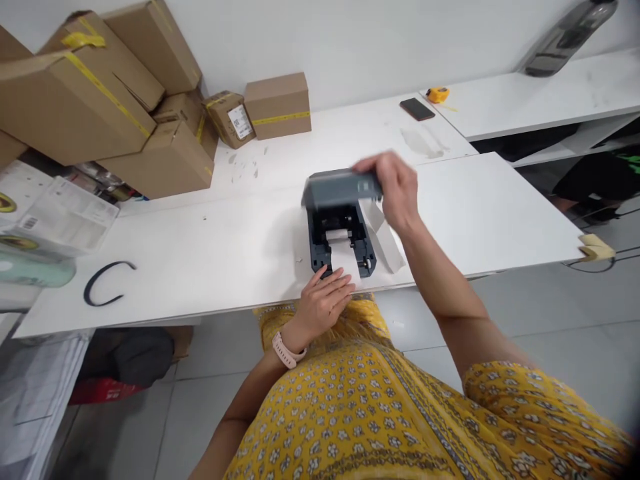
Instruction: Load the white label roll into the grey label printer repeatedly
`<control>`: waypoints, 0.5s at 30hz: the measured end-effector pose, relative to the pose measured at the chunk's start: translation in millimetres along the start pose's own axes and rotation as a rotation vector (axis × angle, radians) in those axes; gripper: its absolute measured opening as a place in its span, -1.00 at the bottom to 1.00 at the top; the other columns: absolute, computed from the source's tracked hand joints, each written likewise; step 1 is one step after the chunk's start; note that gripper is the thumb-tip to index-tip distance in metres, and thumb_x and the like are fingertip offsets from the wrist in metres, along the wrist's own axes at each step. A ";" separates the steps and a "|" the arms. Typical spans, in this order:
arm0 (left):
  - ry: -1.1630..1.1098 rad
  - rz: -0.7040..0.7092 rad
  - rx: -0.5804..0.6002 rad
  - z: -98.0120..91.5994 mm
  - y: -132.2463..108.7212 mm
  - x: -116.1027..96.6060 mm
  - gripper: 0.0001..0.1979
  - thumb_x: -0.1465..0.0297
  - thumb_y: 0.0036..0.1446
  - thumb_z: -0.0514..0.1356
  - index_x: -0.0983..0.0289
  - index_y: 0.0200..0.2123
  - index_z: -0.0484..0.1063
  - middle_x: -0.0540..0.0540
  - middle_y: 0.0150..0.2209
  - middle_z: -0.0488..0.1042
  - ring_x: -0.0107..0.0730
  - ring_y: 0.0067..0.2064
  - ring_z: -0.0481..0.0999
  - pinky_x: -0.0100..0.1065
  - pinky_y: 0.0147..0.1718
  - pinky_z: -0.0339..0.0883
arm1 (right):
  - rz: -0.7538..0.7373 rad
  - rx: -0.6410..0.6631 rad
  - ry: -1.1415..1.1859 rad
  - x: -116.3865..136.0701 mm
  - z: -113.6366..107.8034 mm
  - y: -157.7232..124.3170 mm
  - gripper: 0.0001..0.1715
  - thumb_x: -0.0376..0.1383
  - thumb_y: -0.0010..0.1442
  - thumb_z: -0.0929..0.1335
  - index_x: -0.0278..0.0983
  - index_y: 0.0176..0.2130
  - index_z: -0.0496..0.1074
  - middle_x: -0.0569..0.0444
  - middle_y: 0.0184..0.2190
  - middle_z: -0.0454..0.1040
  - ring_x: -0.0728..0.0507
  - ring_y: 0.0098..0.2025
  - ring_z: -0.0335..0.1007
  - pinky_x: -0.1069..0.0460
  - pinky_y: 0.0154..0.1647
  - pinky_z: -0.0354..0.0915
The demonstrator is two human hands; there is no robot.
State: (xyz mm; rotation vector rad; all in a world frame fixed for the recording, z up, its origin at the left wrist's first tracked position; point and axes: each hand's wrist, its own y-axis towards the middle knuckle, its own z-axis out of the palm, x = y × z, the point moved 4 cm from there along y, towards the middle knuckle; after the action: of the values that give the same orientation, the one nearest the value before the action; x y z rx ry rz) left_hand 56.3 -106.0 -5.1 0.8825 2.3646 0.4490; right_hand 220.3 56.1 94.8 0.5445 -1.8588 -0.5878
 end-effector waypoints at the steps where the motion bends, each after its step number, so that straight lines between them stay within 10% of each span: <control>1: 0.004 0.002 0.005 -0.8 -0.1 -0.8 -0.74 0.38 0.39 0.12 0.22 -0.02 0.60 0.14 0.05 0.64 -0.17 0.20 0.56 0.12 0.27 0.38 | -0.014 0.055 0.009 3.8 -1.1 -23.2 -0.43 0.07 0.47 0.09 -0.13 -0.11 0.52 0.03 -0.04 0.61 -0.20 0.10 0.51 -0.17 0.23 0.37; 10: -0.139 0.089 -0.128 -13.8 -9.0 -19.7 -0.71 0.44 0.32 0.18 0.14 0.07 0.54 0.04 -0.09 0.70 -0.31 -0.02 0.69 -0.15 0.04 0.59 | 0.237 0.116 -0.037 -26.7 12.4 -141.5 -0.51 0.01 0.39 0.24 0.02 0.23 0.40 0.13 0.46 0.18 -0.22 0.53 -0.06 -0.28 0.52 0.00; 15: -0.167 -0.426 -0.544 -22.5 -10.6 11.0 -0.47 0.36 0.38 0.14 0.01 0.37 0.20 0.11 0.37 0.32 -0.15 0.41 0.29 0.08 0.35 0.28 | 0.649 0.109 0.189 -61.3 37.1 -170.5 0.03 0.22 0.31 0.17 -0.08 0.51 -0.30 -0.02 0.55 -0.11 -0.22 0.53 -0.05 -0.23 0.45 0.18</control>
State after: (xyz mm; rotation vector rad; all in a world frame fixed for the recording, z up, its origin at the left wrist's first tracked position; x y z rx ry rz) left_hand 30.6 -108.6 3.0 0.1543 2.0402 0.7535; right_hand 222.1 -33.0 -67.3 0.0421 -1.7585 -0.0015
